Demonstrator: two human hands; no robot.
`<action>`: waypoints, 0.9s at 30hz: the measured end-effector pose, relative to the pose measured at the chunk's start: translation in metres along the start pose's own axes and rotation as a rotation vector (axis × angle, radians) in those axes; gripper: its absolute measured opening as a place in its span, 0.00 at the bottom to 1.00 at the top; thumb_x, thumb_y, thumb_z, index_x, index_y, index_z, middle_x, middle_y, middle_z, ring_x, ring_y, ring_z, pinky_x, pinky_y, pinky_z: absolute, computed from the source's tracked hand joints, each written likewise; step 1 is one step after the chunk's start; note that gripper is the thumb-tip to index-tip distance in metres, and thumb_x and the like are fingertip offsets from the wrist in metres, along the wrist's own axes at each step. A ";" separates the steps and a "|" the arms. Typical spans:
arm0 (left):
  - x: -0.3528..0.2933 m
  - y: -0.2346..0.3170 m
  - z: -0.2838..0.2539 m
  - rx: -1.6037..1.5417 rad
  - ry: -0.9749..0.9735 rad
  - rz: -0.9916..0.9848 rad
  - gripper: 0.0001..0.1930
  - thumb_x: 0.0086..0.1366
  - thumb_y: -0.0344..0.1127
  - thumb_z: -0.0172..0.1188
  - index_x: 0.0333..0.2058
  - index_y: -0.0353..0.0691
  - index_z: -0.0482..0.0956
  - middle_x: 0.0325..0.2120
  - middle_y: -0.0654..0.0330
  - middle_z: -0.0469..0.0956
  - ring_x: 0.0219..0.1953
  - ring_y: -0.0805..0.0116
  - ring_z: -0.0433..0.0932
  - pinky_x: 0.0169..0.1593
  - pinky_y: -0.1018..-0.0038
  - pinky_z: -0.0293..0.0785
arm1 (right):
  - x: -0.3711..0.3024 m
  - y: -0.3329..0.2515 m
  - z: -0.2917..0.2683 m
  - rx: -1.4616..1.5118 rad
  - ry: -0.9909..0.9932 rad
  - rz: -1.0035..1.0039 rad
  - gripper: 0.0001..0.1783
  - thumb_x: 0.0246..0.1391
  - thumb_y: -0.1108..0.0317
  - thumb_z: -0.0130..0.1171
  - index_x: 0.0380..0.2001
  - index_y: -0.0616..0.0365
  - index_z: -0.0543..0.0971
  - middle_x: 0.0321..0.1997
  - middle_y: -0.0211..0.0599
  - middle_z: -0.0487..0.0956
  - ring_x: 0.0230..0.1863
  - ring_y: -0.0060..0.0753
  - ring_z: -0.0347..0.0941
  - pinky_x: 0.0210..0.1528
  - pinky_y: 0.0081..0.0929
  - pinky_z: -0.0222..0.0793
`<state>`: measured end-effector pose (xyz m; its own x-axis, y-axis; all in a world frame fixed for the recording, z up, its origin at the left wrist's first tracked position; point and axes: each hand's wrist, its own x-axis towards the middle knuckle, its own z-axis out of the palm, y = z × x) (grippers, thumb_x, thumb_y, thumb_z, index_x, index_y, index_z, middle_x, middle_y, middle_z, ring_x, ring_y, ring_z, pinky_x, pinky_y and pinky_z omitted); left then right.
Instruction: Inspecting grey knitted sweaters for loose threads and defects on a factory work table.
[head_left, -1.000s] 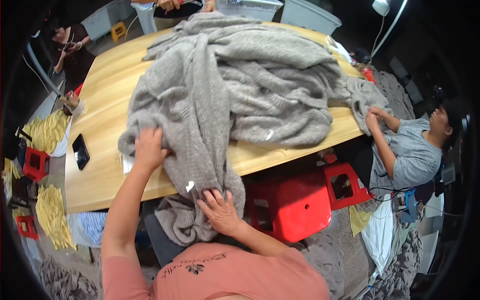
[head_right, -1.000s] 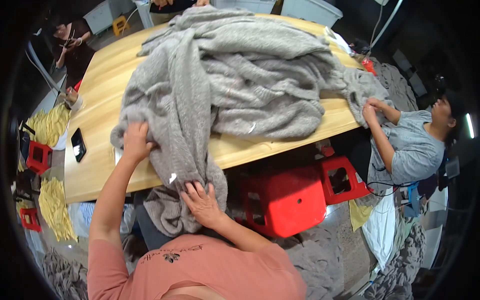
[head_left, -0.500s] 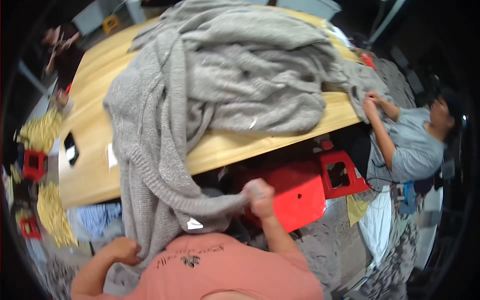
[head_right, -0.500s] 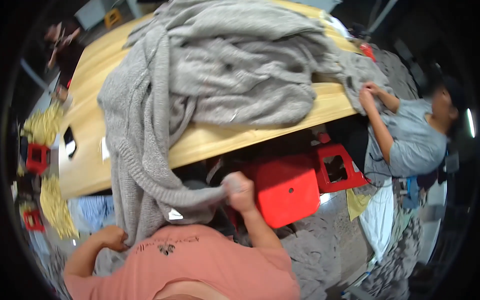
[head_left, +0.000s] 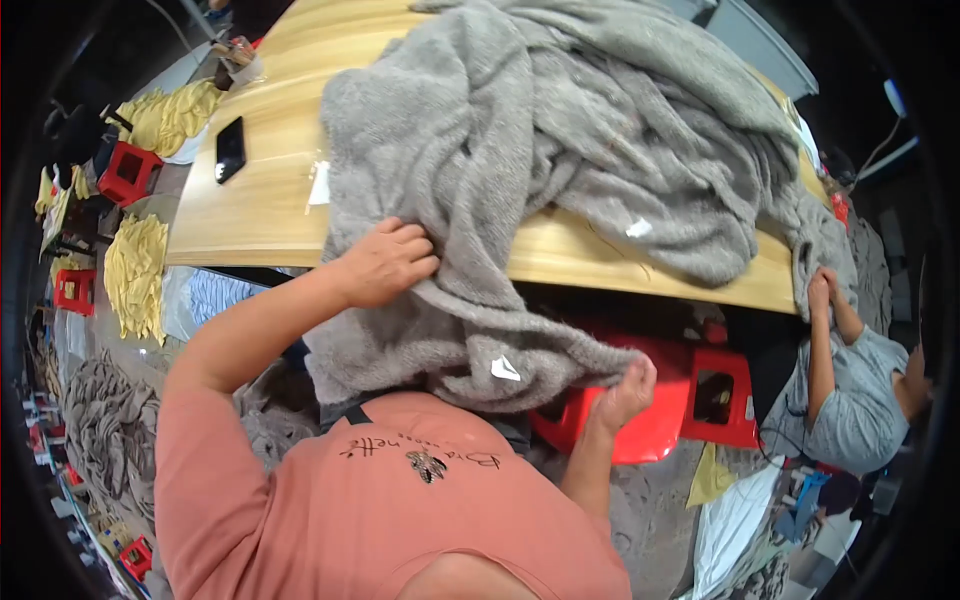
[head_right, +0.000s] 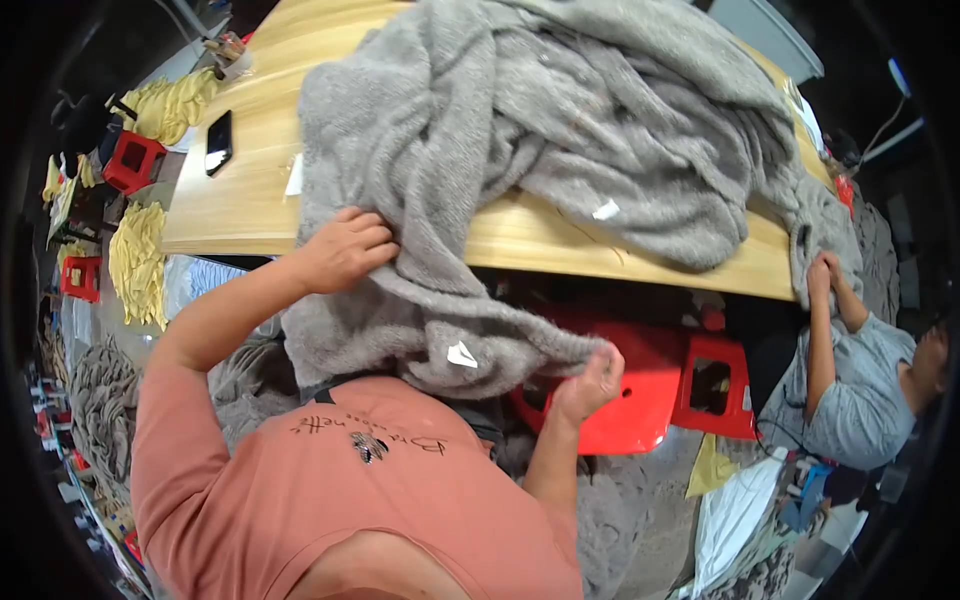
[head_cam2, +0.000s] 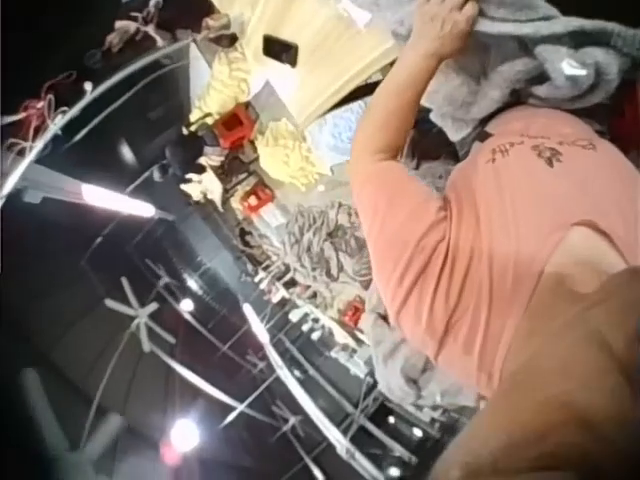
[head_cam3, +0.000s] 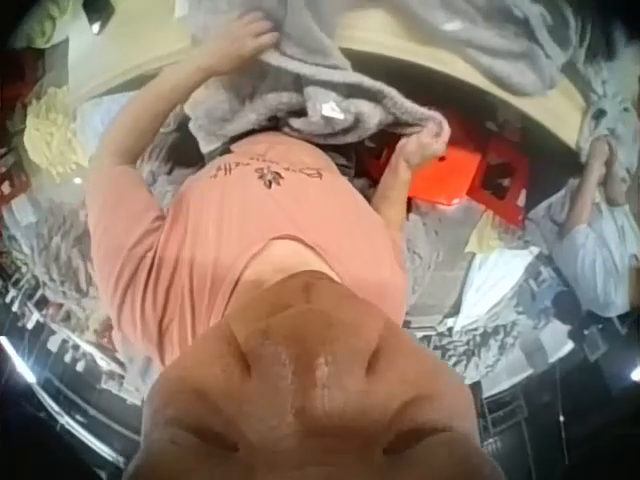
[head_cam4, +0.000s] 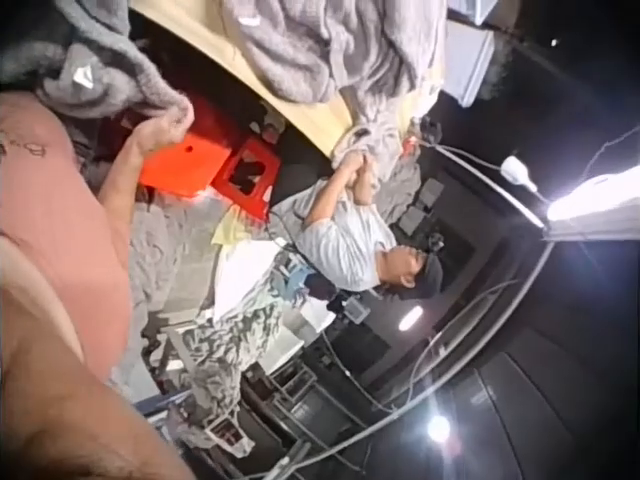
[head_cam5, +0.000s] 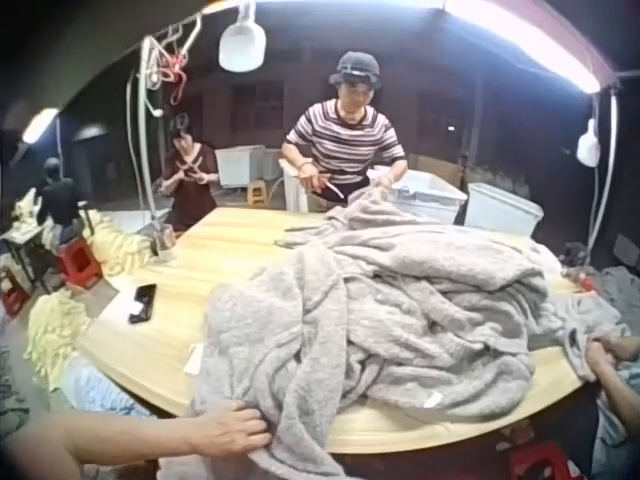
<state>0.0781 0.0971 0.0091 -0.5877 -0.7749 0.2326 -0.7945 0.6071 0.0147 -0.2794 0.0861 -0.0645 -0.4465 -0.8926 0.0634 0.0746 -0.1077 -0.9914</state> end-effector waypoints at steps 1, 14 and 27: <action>-0.003 -0.004 0.003 -0.039 0.031 -0.014 0.12 0.42 0.31 0.55 0.30 0.40 0.70 0.29 0.59 0.69 0.37 0.59 0.69 0.36 0.68 0.65 | 0.000 -0.003 0.001 -0.134 -0.011 -0.106 0.05 0.53 0.74 0.50 0.32 0.65 0.73 0.28 0.30 0.73 0.30 0.21 0.67 0.35 0.19 0.65; 0.008 0.069 -0.048 -0.293 0.142 0.018 0.06 0.41 0.32 0.54 0.21 0.40 0.68 0.18 0.61 0.71 0.24 0.61 0.73 0.29 0.68 0.68 | -0.065 -0.054 0.088 -0.128 -0.944 -0.384 0.17 0.32 0.80 0.51 0.33 0.64 0.74 0.25 0.39 0.74 0.25 0.35 0.70 0.30 0.27 0.67; -0.031 0.017 -0.039 -0.946 0.253 -0.517 0.10 0.44 0.26 0.59 0.29 0.39 0.76 0.24 0.56 0.75 0.26 0.63 0.74 0.29 0.73 0.68 | -0.038 -0.039 0.075 -0.118 -0.573 -0.063 0.04 0.45 0.81 0.48 0.26 0.66 0.72 0.22 0.26 0.71 0.25 0.16 0.64 0.29 0.15 0.61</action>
<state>0.0886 0.1388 0.0400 -0.0849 -0.9811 0.1740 -0.4347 0.1936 0.8795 -0.1983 0.0917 -0.0198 0.1090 -0.9839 0.1419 -0.0511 -0.1481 -0.9876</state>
